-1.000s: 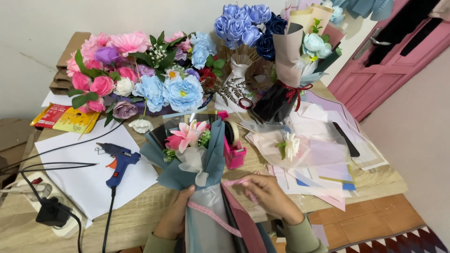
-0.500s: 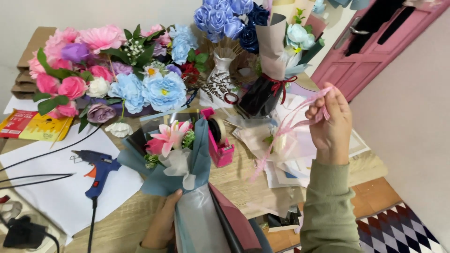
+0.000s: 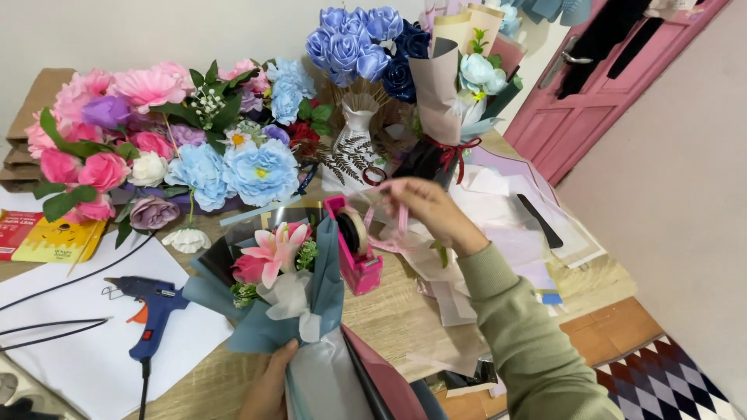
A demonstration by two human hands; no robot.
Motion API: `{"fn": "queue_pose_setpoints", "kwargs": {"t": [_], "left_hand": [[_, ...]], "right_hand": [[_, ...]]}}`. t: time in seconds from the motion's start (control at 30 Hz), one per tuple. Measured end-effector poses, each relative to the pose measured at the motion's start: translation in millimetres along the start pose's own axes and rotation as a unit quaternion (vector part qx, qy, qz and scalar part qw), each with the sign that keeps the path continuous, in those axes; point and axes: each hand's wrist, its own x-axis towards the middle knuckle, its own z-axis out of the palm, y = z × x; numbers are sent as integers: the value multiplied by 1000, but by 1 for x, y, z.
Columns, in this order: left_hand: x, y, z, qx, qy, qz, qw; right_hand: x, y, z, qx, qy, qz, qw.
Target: The person wraps and ties ribbons around several artificial flower bouquets on a table. They use a tape dispenser to secure the ribbons and adjust the wrapping paper on each bouquet, handling them one by one.
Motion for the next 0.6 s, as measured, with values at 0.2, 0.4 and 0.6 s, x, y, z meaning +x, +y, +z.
{"fn": "queue_pose_setpoints", "kwargs": {"t": [0.2,0.4,0.6], "left_hand": [[22,-9,-6,13,-12,8,1000],[14,-3,-1,5,-24,-4,1000],[19,-3,-8,35,-29,-13,999]], "right_hand": [[4,65,-61,-386,-7,-15,923],[-3,121,-70,-591,-95,-2,801],[-8,101,-73,-625,-44,-52,778]]}}
